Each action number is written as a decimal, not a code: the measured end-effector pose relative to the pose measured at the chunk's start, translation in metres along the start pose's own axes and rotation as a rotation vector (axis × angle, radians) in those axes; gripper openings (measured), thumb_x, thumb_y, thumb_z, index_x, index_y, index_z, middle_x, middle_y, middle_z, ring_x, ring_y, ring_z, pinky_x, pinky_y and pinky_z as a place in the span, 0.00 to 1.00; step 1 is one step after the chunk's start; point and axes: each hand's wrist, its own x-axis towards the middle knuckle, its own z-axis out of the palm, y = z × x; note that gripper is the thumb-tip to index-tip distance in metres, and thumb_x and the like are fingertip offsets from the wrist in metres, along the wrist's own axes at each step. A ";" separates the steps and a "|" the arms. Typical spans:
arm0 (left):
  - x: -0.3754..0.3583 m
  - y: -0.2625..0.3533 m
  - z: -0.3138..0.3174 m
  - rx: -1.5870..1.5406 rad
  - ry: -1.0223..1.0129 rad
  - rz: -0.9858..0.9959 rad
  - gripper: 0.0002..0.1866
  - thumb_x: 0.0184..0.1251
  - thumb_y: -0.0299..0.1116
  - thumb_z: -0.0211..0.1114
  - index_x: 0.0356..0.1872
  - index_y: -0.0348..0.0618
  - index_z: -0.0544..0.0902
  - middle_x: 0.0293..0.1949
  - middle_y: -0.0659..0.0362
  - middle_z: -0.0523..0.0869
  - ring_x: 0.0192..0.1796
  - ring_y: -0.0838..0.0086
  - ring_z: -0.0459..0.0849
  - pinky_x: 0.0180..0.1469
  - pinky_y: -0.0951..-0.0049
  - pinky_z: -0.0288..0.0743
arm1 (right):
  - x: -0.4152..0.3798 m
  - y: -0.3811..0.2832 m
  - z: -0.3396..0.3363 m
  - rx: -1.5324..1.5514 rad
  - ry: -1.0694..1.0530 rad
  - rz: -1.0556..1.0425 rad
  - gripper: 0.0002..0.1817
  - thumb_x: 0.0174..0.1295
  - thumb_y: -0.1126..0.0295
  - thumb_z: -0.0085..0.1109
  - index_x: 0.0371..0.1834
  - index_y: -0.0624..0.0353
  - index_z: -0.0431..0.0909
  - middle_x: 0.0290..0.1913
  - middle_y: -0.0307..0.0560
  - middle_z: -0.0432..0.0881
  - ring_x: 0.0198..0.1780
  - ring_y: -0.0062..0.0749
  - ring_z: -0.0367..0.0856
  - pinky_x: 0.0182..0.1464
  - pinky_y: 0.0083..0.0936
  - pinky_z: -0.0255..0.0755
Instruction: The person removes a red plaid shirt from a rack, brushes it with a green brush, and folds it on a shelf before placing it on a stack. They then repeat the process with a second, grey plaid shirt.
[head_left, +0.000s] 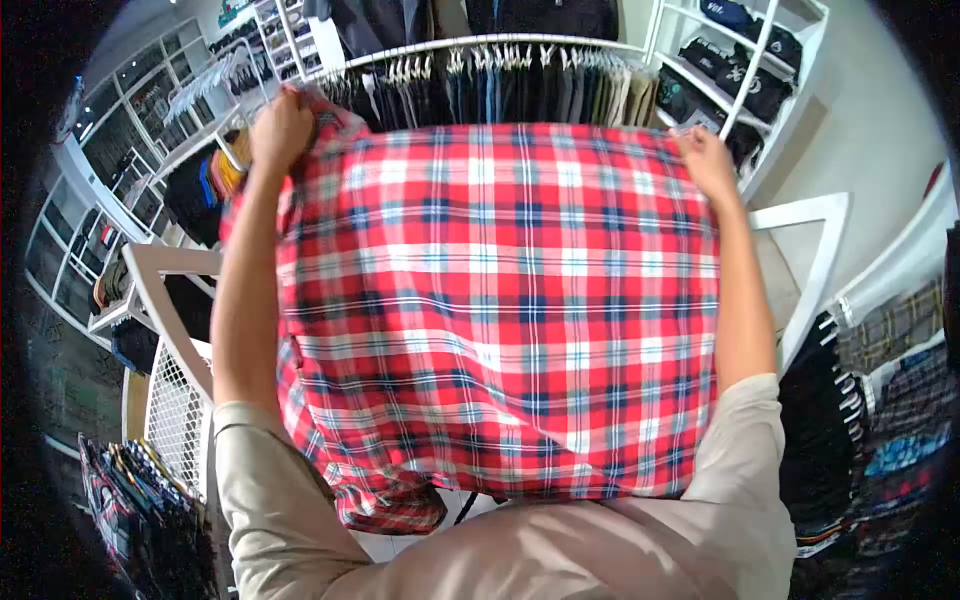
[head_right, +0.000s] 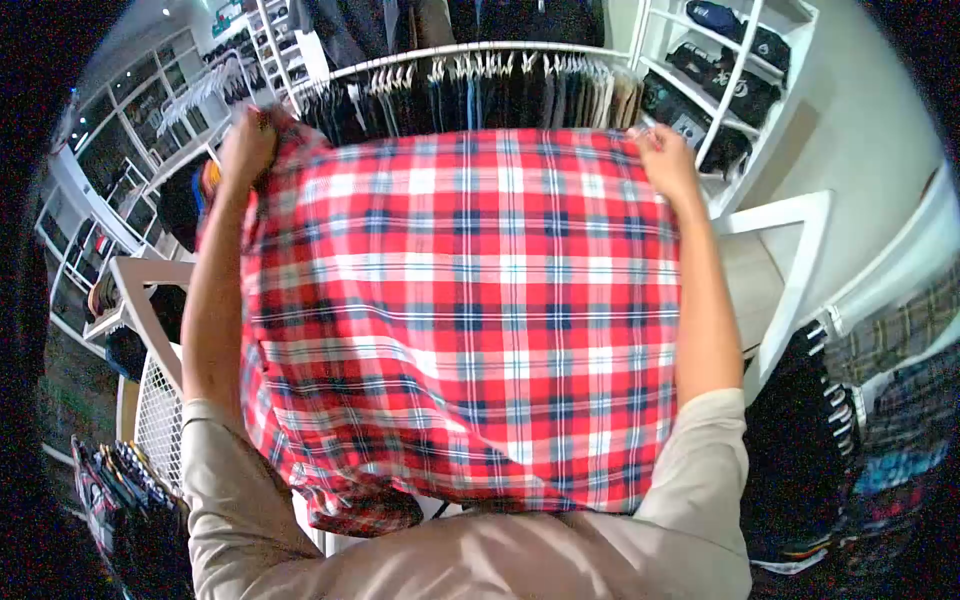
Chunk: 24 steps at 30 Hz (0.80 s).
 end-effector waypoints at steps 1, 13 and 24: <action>-0.007 -0.007 0.047 -0.043 -0.056 -0.042 0.21 0.69 0.45 0.57 0.46 0.36 0.84 0.45 0.38 0.87 0.50 0.41 0.86 0.53 0.45 0.78 | -0.004 0.025 0.036 0.083 0.008 0.020 0.24 0.67 0.47 0.63 0.38 0.62 0.83 0.31 0.60 0.84 0.36 0.53 0.84 0.42 0.41 0.74; -0.112 -0.017 0.079 -0.973 -0.334 -0.412 0.20 0.73 0.48 0.67 0.43 0.38 0.89 0.31 0.64 0.88 0.32 0.79 0.82 0.36 0.74 0.74 | -0.074 0.057 0.055 0.202 -0.267 0.193 0.17 0.66 0.59 0.69 0.41 0.65 0.82 0.29 0.48 0.84 0.29 0.30 0.79 0.38 0.31 0.75; -0.250 -0.056 -0.095 -1.061 -0.356 -0.280 0.19 0.72 0.45 0.70 0.45 0.35 0.88 0.32 0.65 0.87 0.32 0.82 0.81 0.37 0.80 0.73 | -0.176 -0.016 -0.086 -0.240 -0.416 0.127 0.14 0.59 0.69 0.69 0.48 0.57 0.84 0.39 0.54 0.88 0.45 0.46 0.88 0.48 0.36 0.77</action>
